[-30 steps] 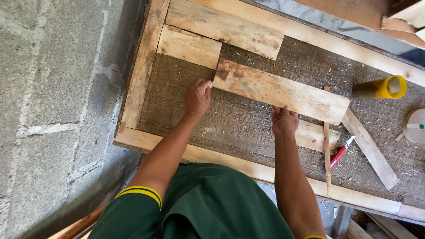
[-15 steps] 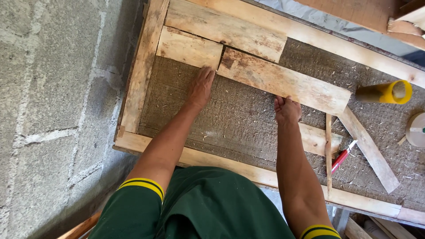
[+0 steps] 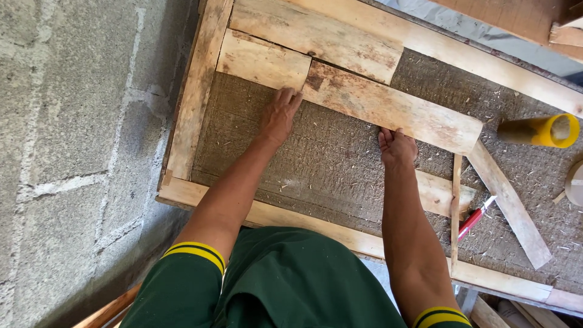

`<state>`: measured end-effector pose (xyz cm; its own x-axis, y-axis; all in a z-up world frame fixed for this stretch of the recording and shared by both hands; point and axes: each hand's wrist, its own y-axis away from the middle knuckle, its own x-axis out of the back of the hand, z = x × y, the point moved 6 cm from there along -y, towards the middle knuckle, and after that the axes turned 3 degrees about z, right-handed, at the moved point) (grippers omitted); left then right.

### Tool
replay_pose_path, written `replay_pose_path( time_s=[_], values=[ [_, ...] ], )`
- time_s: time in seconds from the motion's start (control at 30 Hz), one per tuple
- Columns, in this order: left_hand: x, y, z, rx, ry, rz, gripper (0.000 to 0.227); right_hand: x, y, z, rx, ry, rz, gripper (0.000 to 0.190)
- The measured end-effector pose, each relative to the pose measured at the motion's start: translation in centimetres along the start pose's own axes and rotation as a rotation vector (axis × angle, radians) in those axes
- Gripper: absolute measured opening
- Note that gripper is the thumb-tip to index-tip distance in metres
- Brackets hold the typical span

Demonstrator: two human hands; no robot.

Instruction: Fitting and trimming wooden planks into a frame using a utility knife and mallet.

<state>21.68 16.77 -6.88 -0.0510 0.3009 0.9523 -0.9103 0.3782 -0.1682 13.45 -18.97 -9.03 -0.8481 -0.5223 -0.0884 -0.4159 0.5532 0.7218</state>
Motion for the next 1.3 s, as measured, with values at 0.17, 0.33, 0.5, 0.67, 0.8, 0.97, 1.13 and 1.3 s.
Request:
replay_pose_path(
  time_s=[0.17,0.33,0.5,0.67,0.8,0.97,1.13,1.3],
  values=[
    [0.5,-0.2,0.1,0.079,0.042,-0.125,0.085,-0.1,0.7,-0.4,-0.042,0.018,0.036,0.021],
    [0.3,-0.2,0.1,0.075,0.034,-0.165,0.087,-0.5,1.4,-0.7,-0.045,0.031,0.037,0.023],
    [0.1,-0.2,0.0,0.062,0.009,-0.163,0.093,-0.4,0.7,-0.6,-0.035,0.032,0.019,0.024],
    [1.1,-0.3,0.3,0.057,0.019,-0.186,0.09,0.2,-0.4,-0.4,-0.032,0.014,0.044,0.022],
    [1.3,-0.3,0.4,0.061,0.049,-0.188,0.087,1.1,-1.2,-0.3,0.008,0.048,0.06,0.02],
    [2.0,-0.1,0.6,0.044,0.043,-0.173,0.085,1.2,-0.4,-0.7,0.01,0.054,0.081,0.019],
    [2.0,-0.6,0.7,0.066,0.02,-0.246,0.091,0.5,2.3,-1.7,0.005,0.089,0.148,0.02],
    [0.6,-0.1,0.2,0.043,0.015,-0.213,0.093,0.5,2.3,-1.8,0.018,0.083,0.16,0.02]
  ],
)
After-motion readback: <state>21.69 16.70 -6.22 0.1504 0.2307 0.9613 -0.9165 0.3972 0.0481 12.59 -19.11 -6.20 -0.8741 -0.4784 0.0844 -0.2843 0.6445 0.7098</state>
